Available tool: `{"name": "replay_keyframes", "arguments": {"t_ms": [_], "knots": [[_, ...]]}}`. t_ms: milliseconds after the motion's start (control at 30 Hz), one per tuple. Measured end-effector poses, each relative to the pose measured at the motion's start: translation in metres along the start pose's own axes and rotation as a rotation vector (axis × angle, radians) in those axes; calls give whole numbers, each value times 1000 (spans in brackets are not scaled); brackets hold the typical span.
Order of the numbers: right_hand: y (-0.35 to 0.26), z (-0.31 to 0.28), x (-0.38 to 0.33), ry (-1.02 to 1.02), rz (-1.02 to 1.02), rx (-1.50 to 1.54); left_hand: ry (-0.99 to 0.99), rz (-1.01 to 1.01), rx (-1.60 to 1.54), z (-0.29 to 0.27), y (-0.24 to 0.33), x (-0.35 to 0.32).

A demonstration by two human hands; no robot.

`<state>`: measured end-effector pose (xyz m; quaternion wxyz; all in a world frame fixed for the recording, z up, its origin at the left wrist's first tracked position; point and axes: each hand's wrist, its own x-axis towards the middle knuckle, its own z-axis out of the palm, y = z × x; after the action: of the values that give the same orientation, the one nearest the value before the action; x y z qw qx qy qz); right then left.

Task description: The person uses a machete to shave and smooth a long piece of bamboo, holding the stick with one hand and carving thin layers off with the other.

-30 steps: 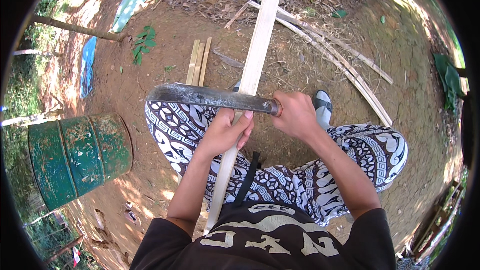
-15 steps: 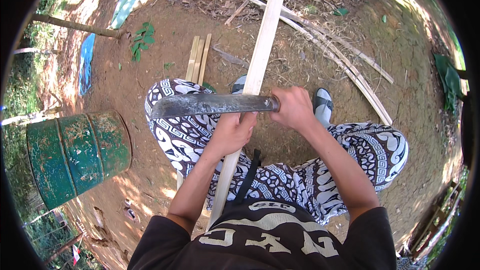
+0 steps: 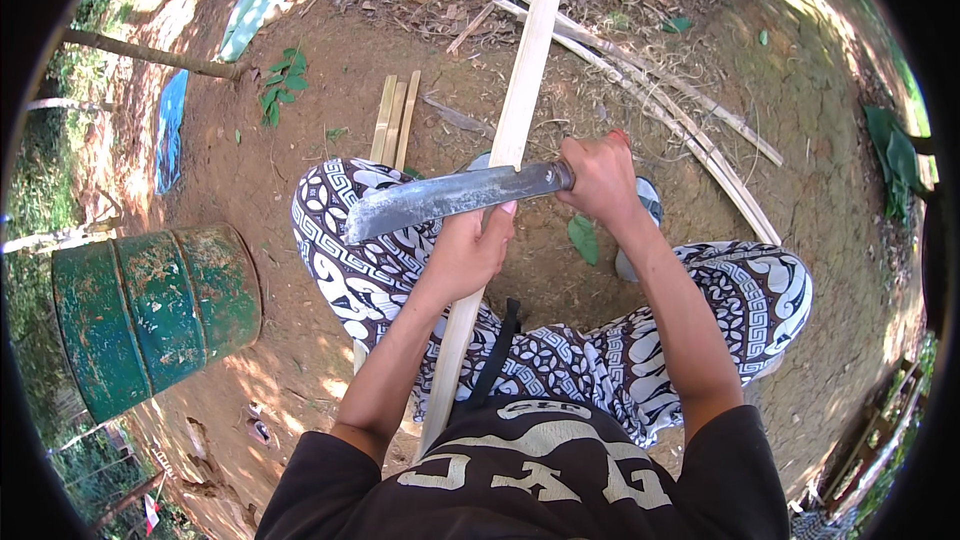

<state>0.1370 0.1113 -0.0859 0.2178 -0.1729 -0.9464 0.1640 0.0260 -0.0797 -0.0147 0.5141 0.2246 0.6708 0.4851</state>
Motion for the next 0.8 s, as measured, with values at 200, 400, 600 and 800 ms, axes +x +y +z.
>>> {"name": "replay_keyframes", "arguments": {"t_ms": [200, 400, 600, 800], "knots": [[35, -16, 8, -183, 273, -224, -76, -40, -139, -4, -2, -18], [137, -96, 22, 338, 1068, -253, -167, -66, -113, -14, -23, -23], [48, -73, 20, 205, 784, 151, -156, -23, -298, -15, 4, -7], [-40, -46, 0, -145, 455, 409, -150, 80, -258, -13, -1, 0]]}}
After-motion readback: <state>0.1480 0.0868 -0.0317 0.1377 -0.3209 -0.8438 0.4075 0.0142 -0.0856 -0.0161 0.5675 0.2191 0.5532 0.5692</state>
